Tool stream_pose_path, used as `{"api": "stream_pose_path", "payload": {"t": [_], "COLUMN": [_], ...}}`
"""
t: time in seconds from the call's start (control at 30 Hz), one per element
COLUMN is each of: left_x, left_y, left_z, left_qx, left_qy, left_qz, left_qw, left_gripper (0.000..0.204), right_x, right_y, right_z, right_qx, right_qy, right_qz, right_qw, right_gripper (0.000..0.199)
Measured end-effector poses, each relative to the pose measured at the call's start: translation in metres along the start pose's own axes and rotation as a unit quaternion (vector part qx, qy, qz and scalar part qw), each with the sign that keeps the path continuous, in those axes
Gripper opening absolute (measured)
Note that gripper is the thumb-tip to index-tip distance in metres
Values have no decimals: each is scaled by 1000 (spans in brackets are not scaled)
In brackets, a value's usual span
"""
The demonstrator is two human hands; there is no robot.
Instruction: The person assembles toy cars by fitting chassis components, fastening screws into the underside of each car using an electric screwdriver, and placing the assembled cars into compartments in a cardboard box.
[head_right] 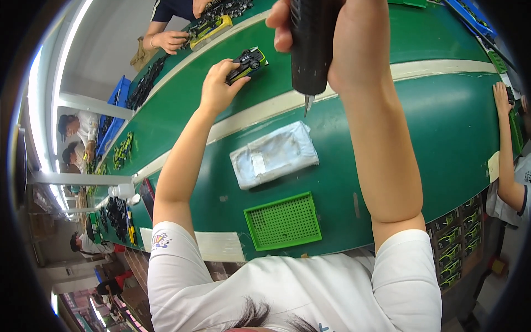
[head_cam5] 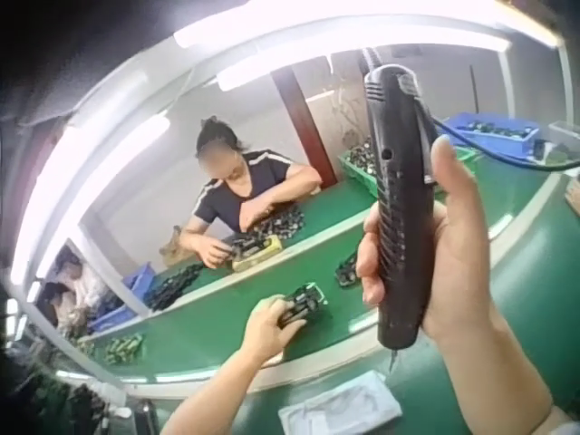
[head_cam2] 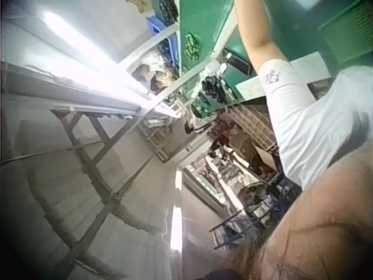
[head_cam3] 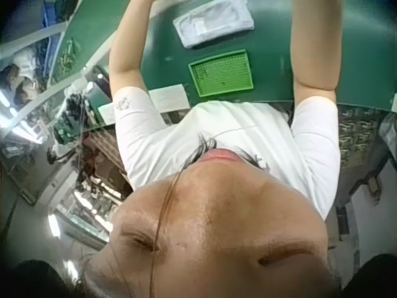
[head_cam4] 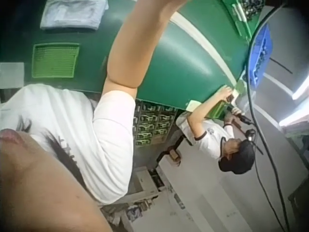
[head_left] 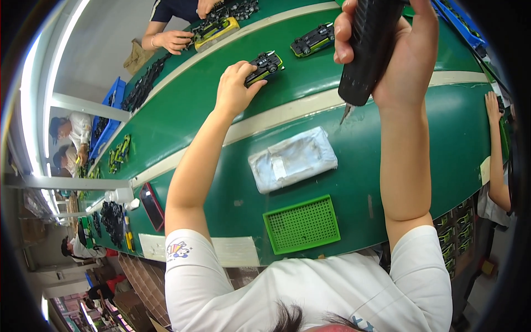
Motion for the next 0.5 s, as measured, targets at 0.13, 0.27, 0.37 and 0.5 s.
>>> {"api": "stream_pose_path", "payload": {"t": [0.13, 0.27, 0.37, 0.5], "left_x": [19, 70, 88, 96], "left_y": [-65, -88, -75, -69], "left_z": [87, 141, 154, 152], "left_qx": [71, 111, 118, 98], "left_qy": [-18, -35, -39, -46], "left_qz": [-26, -107, -119, -100], "left_qw": [997, 987, 985, 989], "left_gripper": [39, 42, 42, 41], "right_x": [14, 18, 41, 29], "right_y": [2, 19, 50, 11], "right_z": [-29, -8, -6, -31], "right_qx": [52, -149, -378, 176], "right_qy": [-41, 70, 208, -199], "right_qz": [41, -106, -231, 47], "right_qw": [997, 981, 872, 963], "right_gripper": [72, 71, 70, 70]}}
Point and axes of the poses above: each hand's wrist, its own x-axis away from the middle knuckle, its own y-axis out of the palm, z = x × y, the point moved 9 cm from there along -x, towards the middle knuckle, and after that the axes turned 7 degrees about z, right-handed, at the moved point
